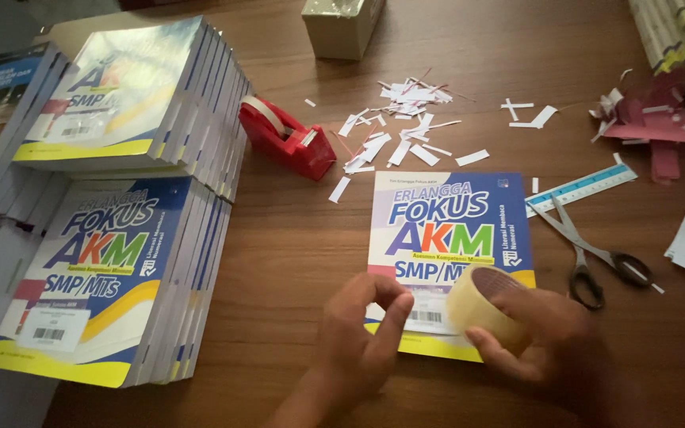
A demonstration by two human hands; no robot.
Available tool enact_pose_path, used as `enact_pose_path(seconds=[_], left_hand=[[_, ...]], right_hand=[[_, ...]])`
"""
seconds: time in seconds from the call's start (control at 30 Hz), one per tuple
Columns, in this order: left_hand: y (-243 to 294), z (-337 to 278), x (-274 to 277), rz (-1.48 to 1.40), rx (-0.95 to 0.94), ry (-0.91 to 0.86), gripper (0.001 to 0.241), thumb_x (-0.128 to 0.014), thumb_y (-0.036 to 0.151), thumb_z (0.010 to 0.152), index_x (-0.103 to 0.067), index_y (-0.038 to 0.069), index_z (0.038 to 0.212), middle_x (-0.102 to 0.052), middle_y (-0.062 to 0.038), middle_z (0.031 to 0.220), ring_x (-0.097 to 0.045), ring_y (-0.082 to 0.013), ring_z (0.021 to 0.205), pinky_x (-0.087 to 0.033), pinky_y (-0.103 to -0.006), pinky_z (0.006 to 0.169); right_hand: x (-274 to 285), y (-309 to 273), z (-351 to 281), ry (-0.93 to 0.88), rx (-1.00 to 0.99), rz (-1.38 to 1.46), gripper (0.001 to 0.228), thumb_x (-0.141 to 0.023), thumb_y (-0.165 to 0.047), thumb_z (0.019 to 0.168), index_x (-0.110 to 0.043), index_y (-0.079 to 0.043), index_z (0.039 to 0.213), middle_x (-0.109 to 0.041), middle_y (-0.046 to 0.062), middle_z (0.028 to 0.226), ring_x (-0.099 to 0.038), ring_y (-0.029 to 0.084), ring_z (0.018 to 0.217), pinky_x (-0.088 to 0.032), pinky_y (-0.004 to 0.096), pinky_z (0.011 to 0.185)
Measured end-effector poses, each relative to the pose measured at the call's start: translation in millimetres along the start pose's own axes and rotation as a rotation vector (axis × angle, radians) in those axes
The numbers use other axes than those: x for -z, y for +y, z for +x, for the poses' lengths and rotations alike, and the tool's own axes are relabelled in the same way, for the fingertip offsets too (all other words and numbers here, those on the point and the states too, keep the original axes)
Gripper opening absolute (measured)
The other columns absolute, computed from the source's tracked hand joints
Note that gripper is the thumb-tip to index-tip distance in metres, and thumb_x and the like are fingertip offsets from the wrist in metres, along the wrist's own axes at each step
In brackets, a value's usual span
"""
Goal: Applying labels and tape to the covers of textbooks.
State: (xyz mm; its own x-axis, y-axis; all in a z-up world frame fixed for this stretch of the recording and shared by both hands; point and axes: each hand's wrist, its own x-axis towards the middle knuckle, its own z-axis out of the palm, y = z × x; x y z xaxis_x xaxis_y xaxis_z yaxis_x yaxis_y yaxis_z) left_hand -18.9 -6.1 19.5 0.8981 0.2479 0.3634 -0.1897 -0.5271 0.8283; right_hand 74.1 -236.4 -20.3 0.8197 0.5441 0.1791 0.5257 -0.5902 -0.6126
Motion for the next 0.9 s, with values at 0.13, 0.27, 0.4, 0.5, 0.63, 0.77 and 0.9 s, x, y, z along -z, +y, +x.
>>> enact_pose_path(seconds=[0.13,0.27,0.4,0.5,0.63,0.77,0.9], left_hand=[[-15.0,8.7,8.7,-0.234,0.32,-0.189,0.005,-0.069,0.007,0.092,-0.066,0.003,0.092,-0.069,-0.005,0.08,-0.062,-0.0116,0.07,-0.056,-0.0246,0.064],[-37.5,8.3,6.4,-0.331,0.448,-0.201,0.006,-0.07,0.005,0.092,-0.067,0.001,0.096,-0.069,-0.007,0.083,-0.057,-0.0096,0.067,-0.049,-0.0221,0.057],[-37.1,15.0,8.3,-0.251,0.507,-0.256,0.007,-0.07,0.005,0.093,-0.066,0.002,0.098,-0.066,-0.008,0.078,-0.063,-0.0133,0.062,-0.056,-0.0213,0.051],[-34.0,19.9,10.9,-0.329,0.67,-0.206,0.009,-0.072,0.002,0.091,-0.071,-0.005,0.097,-0.074,-0.013,0.081,-0.067,-0.0126,0.066,-0.058,-0.021,0.056],[-48.3,18.6,10.2,-0.227,0.663,-0.2,0.035,-0.075,0.007,0.088,-0.07,-0.007,0.119,-0.072,-0.009,0.078,-0.064,-0.0103,0.059,-0.054,-0.0187,0.048],[-52.5,24.2,13.1,-0.261,0.693,-0.28,0.007,-0.07,0.006,0.094,-0.066,0.002,0.097,-0.06,-0.006,0.079,-0.053,-0.0107,0.062,-0.048,-0.0201,0.049],[-50.3,24.4,17.1,-0.352,0.675,-0.258,0.01,-0.071,0.011,0.093,-0.066,0.002,0.092,-0.066,-0.008,0.077,-0.055,-0.0105,0.064,-0.046,-0.0212,0.056]], right_hand=[[-3.5,16.7,-13.4,0.049,0.095,0.064,0.081,-0.1,-0.044,0.047,-0.066,-0.009,0.112,-0.078,0.008,0.102,-0.078,0.021,0.077,-0.064,0.035,0.066],[-1.8,39.9,-8.6,0.026,0.266,0.061,0.08,-0.097,-0.031,0.051,-0.056,-0.012,0.117,-0.069,0.01,0.108,-0.07,0.025,0.087,-0.057,0.039,0.077],[-0.8,56.5,-9.9,-0.061,0.204,0.089,0.076,-0.095,-0.019,0.051,-0.058,-0.013,0.118,-0.07,0.01,0.114,-0.073,0.024,0.097,-0.062,0.039,0.084],[11.7,41.7,2.3,-0.09,0.135,0.209,0.069,-0.093,-0.011,0.054,-0.064,-0.015,0.116,-0.076,0.002,0.096,-0.075,0.015,0.073,-0.063,0.028,0.064],[28.9,26.5,29.0,-0.265,0.054,0.02,0.079,-0.099,-0.029,0.05,-0.068,-0.019,0.122,-0.082,0.0,0.106,-0.083,0.016,0.082,-0.07,0.032,0.07],[50.8,-5.0,58.1,-0.506,-0.165,-0.208,0.078,-0.104,-0.041,0.053,-0.069,-0.038,0.123,-0.084,-0.01,0.105,-0.084,0.013,0.077,-0.069,0.032,0.07],[61.9,-20.7,66.6,-0.546,-0.181,-0.359,0.081,-0.098,-0.051,0.056,-0.061,-0.048,0.128,-0.083,-0.016,0.104,-0.085,0.014,0.072,-0.068,0.033,0.072]])
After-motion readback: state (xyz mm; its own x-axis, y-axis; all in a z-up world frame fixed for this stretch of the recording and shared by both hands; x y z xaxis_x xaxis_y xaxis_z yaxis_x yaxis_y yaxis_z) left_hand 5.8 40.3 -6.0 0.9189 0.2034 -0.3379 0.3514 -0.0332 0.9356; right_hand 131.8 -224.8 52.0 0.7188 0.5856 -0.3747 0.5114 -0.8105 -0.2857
